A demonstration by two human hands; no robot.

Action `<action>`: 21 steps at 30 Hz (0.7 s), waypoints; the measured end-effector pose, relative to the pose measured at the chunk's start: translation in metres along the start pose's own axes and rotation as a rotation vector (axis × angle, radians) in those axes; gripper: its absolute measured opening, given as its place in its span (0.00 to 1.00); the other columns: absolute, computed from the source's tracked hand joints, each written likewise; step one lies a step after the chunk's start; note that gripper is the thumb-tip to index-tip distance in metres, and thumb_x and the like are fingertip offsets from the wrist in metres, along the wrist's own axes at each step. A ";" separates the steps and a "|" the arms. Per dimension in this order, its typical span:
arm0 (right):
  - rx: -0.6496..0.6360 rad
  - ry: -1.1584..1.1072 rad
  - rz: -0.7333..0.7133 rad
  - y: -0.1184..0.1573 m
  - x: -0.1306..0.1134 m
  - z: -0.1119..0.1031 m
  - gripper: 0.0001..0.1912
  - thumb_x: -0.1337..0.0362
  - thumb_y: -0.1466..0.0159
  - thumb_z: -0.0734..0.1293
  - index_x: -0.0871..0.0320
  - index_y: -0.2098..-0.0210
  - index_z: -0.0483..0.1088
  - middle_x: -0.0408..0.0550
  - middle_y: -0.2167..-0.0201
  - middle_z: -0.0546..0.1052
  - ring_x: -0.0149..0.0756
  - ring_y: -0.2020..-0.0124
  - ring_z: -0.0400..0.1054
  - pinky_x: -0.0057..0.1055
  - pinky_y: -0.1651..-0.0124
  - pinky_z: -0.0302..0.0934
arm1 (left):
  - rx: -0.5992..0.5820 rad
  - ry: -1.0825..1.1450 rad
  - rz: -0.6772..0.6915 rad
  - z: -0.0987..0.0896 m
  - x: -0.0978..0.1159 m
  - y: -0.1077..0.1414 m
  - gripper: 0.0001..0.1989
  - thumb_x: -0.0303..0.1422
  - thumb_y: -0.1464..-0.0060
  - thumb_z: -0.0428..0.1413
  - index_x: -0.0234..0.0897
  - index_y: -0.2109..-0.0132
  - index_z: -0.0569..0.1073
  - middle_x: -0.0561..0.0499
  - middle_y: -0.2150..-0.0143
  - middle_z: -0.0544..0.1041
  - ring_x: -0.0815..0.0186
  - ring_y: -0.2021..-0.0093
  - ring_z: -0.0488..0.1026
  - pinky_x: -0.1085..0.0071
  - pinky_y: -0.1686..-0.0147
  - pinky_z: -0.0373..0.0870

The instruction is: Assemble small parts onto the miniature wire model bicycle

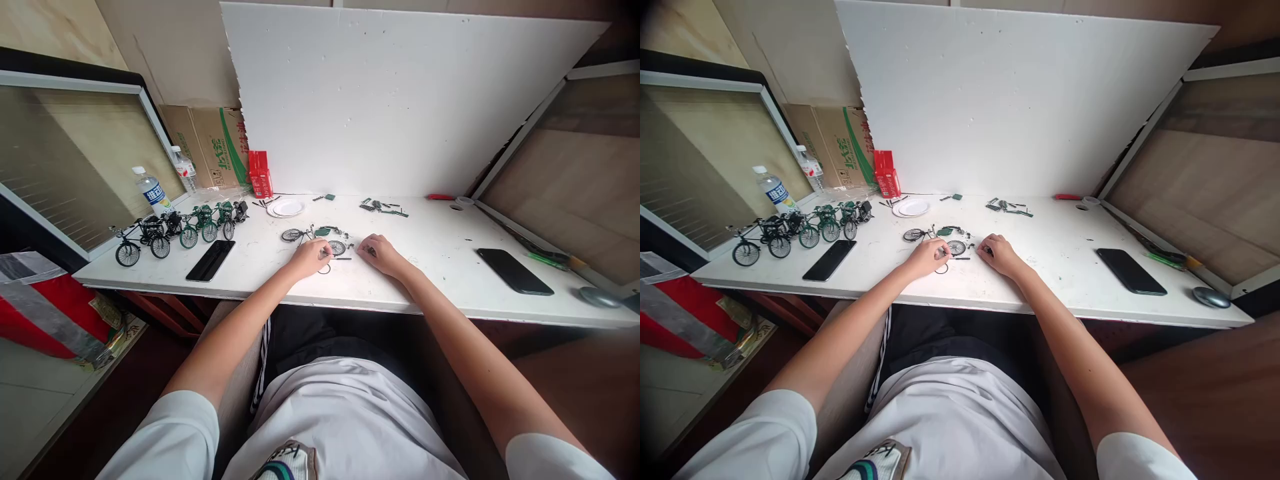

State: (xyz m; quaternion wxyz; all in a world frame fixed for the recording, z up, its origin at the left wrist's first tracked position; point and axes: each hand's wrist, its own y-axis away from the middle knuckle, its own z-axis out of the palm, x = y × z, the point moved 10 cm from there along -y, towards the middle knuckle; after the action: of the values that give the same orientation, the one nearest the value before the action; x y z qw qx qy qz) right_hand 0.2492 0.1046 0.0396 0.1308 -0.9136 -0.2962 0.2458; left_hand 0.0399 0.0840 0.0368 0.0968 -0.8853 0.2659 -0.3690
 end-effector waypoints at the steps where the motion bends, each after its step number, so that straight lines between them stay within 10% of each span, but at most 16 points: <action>1: -0.003 -0.004 0.001 0.000 0.001 0.000 0.11 0.56 0.27 0.66 0.55 0.57 0.78 0.61 0.53 0.80 0.55 0.50 0.73 0.50 0.43 0.70 | 0.002 0.001 0.001 0.000 0.000 0.000 0.03 0.33 0.38 0.61 0.40 0.59 0.78 0.49 0.52 0.82 0.66 0.66 0.75 0.67 0.63 0.70; 21: 0.014 -0.034 0.033 -0.001 0.002 -0.002 0.12 0.54 0.28 0.68 0.54 0.59 0.80 0.59 0.53 0.81 0.54 0.51 0.74 0.51 0.43 0.71 | 0.000 0.001 -0.003 -0.002 0.003 0.002 0.05 0.35 0.37 0.60 0.40 0.59 0.79 0.48 0.52 0.82 0.66 0.68 0.73 0.67 0.63 0.70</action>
State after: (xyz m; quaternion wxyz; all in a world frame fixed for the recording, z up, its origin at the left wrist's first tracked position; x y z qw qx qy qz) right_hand 0.2514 0.1064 0.0407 0.1279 -0.9131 -0.2816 0.2656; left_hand 0.0396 0.0806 0.0396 0.0964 -0.8855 0.2647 -0.3696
